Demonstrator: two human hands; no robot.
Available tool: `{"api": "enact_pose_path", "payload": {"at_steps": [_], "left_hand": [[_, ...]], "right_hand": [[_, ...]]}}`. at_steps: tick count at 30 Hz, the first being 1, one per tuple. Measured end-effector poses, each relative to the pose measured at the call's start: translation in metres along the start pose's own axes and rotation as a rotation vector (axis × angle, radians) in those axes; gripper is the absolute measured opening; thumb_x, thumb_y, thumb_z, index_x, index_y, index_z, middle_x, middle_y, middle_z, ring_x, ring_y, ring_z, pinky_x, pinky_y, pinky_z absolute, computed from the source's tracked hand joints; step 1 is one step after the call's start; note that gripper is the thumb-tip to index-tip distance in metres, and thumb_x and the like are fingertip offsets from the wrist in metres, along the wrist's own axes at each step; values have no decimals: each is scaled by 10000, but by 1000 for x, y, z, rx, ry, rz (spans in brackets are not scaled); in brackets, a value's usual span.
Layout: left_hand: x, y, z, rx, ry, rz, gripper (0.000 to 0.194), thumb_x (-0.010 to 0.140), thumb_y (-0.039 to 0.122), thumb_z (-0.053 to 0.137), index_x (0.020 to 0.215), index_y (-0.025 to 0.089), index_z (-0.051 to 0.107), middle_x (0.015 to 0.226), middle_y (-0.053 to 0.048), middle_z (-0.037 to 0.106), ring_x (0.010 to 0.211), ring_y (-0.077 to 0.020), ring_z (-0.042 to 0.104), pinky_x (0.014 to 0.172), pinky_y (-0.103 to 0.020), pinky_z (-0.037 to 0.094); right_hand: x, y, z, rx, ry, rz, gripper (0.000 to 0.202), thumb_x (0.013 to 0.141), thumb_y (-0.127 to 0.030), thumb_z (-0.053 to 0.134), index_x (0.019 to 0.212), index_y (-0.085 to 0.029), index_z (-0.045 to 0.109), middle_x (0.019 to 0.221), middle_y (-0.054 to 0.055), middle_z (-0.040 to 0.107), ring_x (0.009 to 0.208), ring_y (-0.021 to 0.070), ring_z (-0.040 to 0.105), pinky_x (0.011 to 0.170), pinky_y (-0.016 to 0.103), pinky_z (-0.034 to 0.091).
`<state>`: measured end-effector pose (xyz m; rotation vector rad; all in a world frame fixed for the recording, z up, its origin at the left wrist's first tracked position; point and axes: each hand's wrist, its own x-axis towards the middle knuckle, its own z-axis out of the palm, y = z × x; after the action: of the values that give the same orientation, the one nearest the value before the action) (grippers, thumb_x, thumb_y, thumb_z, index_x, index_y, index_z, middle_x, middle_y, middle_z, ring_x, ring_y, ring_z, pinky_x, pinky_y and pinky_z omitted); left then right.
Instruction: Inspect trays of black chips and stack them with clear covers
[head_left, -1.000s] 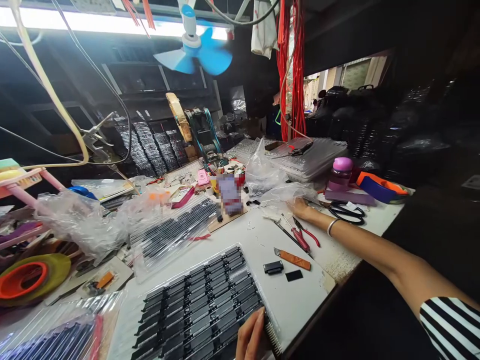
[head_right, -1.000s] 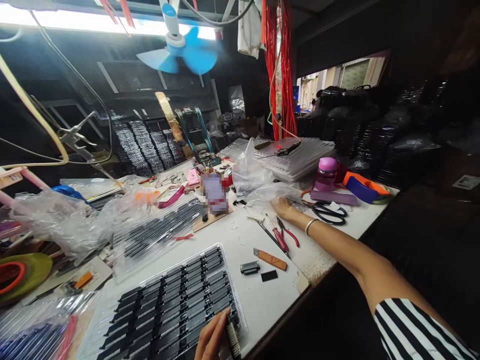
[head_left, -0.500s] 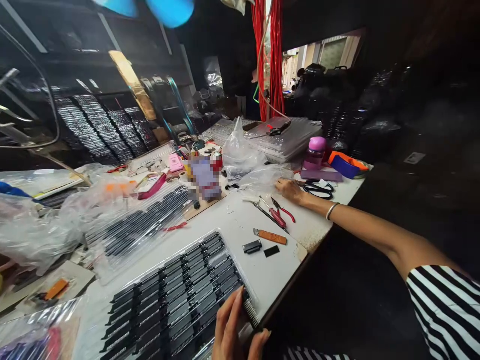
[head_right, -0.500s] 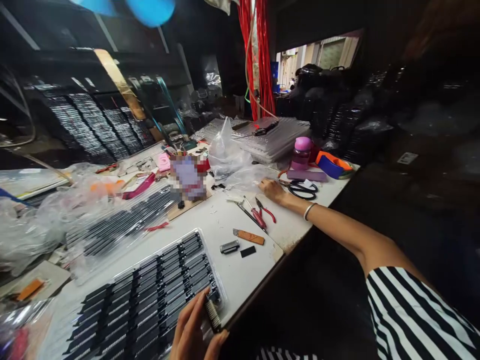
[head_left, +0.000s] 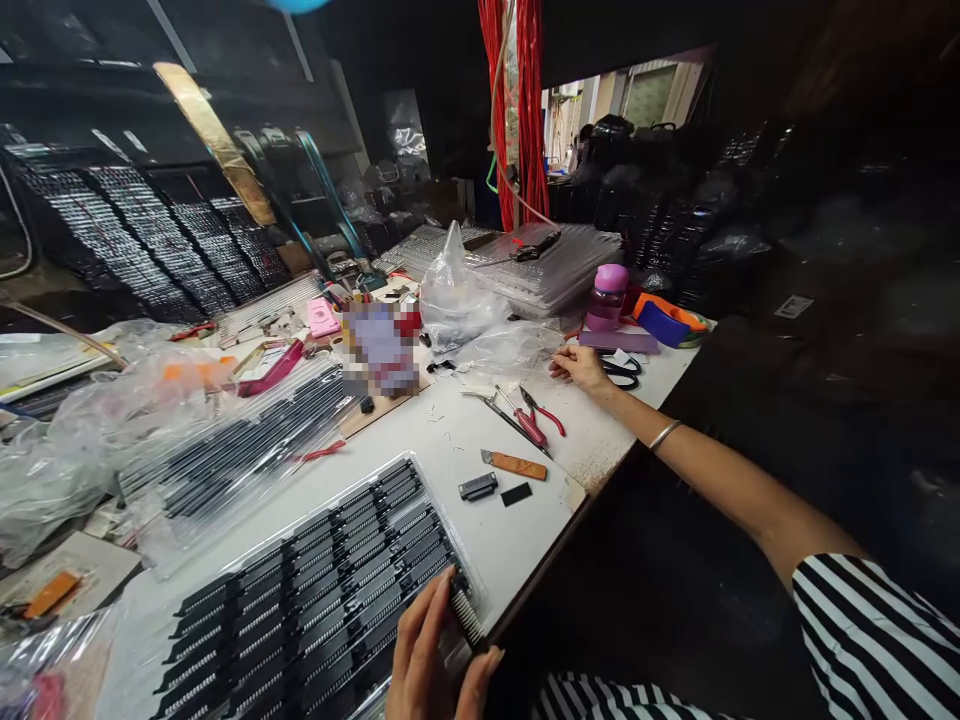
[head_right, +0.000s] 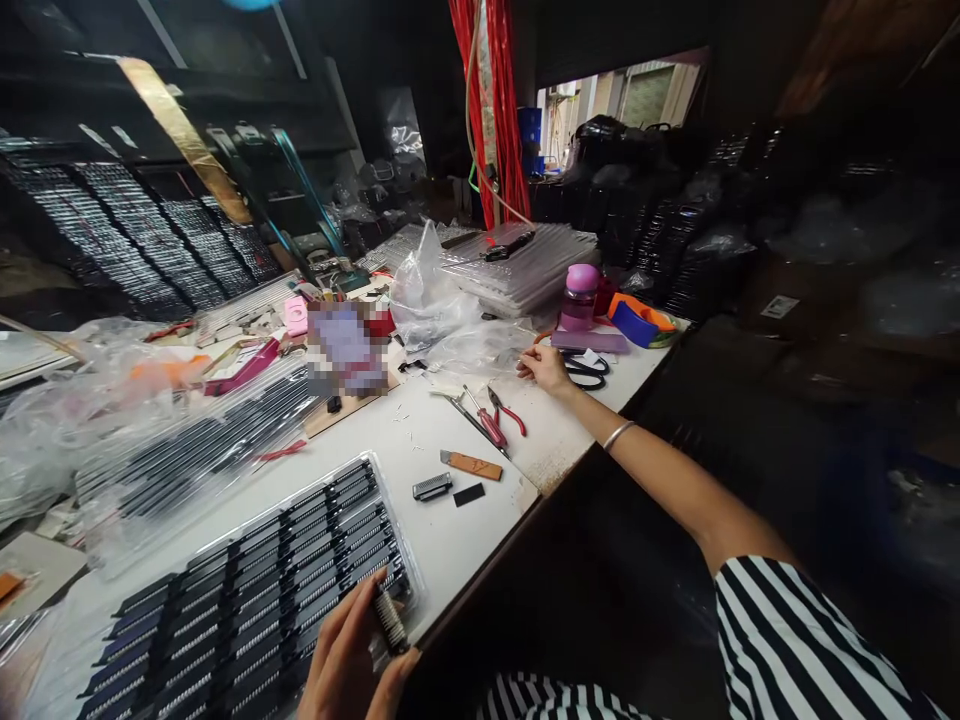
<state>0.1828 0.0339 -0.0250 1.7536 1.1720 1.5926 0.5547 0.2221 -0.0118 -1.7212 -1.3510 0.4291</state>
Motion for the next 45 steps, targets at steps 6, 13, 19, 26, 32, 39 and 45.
{"api": "enact_pose_path", "payload": {"at_steps": [6,13,19,26,32,39,45], "left_hand": [[-2,20,-8,-228,-11,-257,433,761,273,700,1188,275,637,1211,-59,603,1152,-232,549,985,-294,457],[-3,33,-24,-294,-166,-463,509,776,202,686,1260,312,573,1297,-74,526,1173,-253,535,959,-322,482],[-4,38,-34,-415,-189,-631,524,783,192,682,1278,312,559,1359,-81,515,952,-177,637,861,-254,520],[-1,42,-41,-528,-251,-730,519,787,181,684,1270,327,564,1316,-59,577,906,-139,646,855,-212,515],[-5,46,-38,-571,-254,-783,530,763,178,713,1247,346,580,1283,-42,602,904,-142,651,847,-229,524],[-13,48,-42,-445,-210,-796,517,764,172,713,1226,368,589,1284,-41,589,898,-151,659,830,-261,536],[-18,46,-49,-379,-179,-770,521,764,181,713,1239,348,582,1273,-52,592,912,-158,656,861,-282,531]], "right_hand": [[-56,-53,2,69,-113,-219,236,941,-343,479,920,-137,590,766,11,592,637,117,576,577,269,498],[-176,-107,48,46,-425,-564,197,888,-213,508,730,-182,622,825,67,631,784,196,580,789,404,470],[-181,-107,44,61,-328,-521,215,928,-166,458,1048,-182,635,920,77,603,842,172,604,726,313,511],[-174,-105,38,-117,-491,-603,120,892,-120,492,896,-166,602,873,76,584,895,210,564,803,369,475],[-180,-102,50,-278,-471,-738,121,897,-107,460,821,-168,532,882,92,560,851,228,519,807,427,441],[-195,-113,44,38,-386,-664,110,918,-102,455,952,-164,539,805,52,543,729,160,533,664,298,484],[-230,-119,34,69,-645,-741,325,907,-47,417,1199,-133,530,857,75,551,780,165,538,664,282,510]]}}
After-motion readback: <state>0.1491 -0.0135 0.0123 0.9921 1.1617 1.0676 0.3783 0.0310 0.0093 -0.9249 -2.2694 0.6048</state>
